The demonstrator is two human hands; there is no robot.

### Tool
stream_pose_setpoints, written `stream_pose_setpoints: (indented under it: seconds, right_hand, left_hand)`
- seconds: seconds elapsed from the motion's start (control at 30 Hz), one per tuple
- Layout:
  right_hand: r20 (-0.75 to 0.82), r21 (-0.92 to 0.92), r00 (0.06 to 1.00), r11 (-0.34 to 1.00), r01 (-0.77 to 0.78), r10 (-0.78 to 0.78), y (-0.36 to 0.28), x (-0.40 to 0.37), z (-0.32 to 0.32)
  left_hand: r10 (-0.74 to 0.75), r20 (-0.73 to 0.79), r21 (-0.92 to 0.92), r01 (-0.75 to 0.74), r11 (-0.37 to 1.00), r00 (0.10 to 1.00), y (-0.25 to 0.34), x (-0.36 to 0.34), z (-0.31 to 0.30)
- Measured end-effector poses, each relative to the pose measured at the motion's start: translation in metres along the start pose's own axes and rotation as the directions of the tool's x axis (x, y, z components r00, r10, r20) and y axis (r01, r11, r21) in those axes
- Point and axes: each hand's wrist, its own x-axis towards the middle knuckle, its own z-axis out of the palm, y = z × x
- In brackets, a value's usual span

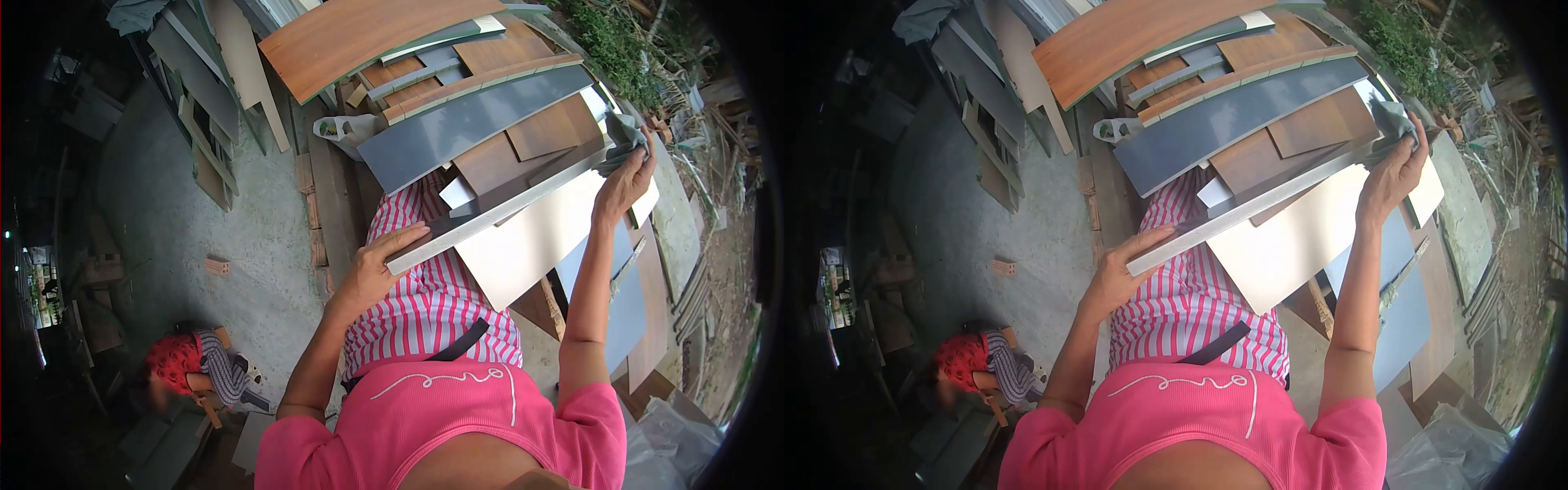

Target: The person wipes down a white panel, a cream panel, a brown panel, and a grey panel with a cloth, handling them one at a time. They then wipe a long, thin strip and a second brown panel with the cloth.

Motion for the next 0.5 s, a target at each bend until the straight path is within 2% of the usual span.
stream_pose_setpoints:
  seconds: [0.03, 0.07, 0.1, 0.13, 0.17, 0.23, 0.27, 0.33, 0.43, 0.5]
  right_hand:
    - [0.106, 0.059, 0.993, 0.997, 0.043, -0.049, -0.024, -0.028, 0.002]
    - [0.236, 0.086, 0.963, 0.990, 0.111, -0.128, -0.047, -0.060, 0.002]
    - [0.396, 0.190, 0.757, 0.853, 0.486, -0.520, -0.055, -0.077, 0.004]
    - [0.527, 0.313, 0.546, 0.746, 0.587, -0.651, -0.079, -0.099, 0.007]
    - [0.577, 0.414, 0.394, 0.672, 0.613, -0.715, -0.092, -0.124, 0.015]
    - [0.716, 0.490, 0.216, 0.698, 0.522, -0.664, -0.099, -0.160, 0.019]
    - [0.718, 0.487, 0.214, 0.697, 0.527, -0.663, -0.096, -0.162, 0.019]
    - [0.713, 0.439, 0.168, 0.621, 0.649, -0.680, -0.091, -0.162, 0.020]
    - [0.756, 0.404, 0.121, 0.604, 0.687, -0.643, -0.083, -0.144, 0.011]
    - [0.754, 0.395, 0.101, 0.570, 0.720, -0.650, -0.063, -0.126, 0.006]
  left_hand:
    - [0.000, 0.003, 0.004, 0.000, 1.000, 1.000, 0.001, 0.001, 0.000]
    - [0.074, -0.025, 0.067, -0.072, 0.995, 0.997, 0.001, 0.002, 0.001]
    - [0.151, -0.047, 0.130, -0.143, 0.981, 0.987, 0.001, 0.003, 0.000]
    - [0.151, -0.042, 0.130, -0.145, 0.981, 0.988, -0.003, 0.001, -0.001]
    - [0.117, -0.034, 0.177, -0.110, 0.978, 0.993, -0.009, -0.001, -0.002]
    - [0.091, -0.023, 0.220, -0.083, 0.972, 0.996, -0.013, -0.003, -0.002]
    - [0.104, -0.059, 0.219, -0.089, 0.972, 0.993, -0.012, -0.004, 0.000]
    - [0.121, -0.110, 0.212, -0.096, 0.973, 0.987, -0.013, -0.004, 0.003]
    - [0.110, -0.063, 0.193, -0.096, 0.977, 0.992, -0.016, -0.006, 0.008]
    - [0.214, -0.066, 0.141, -0.203, 0.969, 0.975, -0.018, -0.003, 0.010]
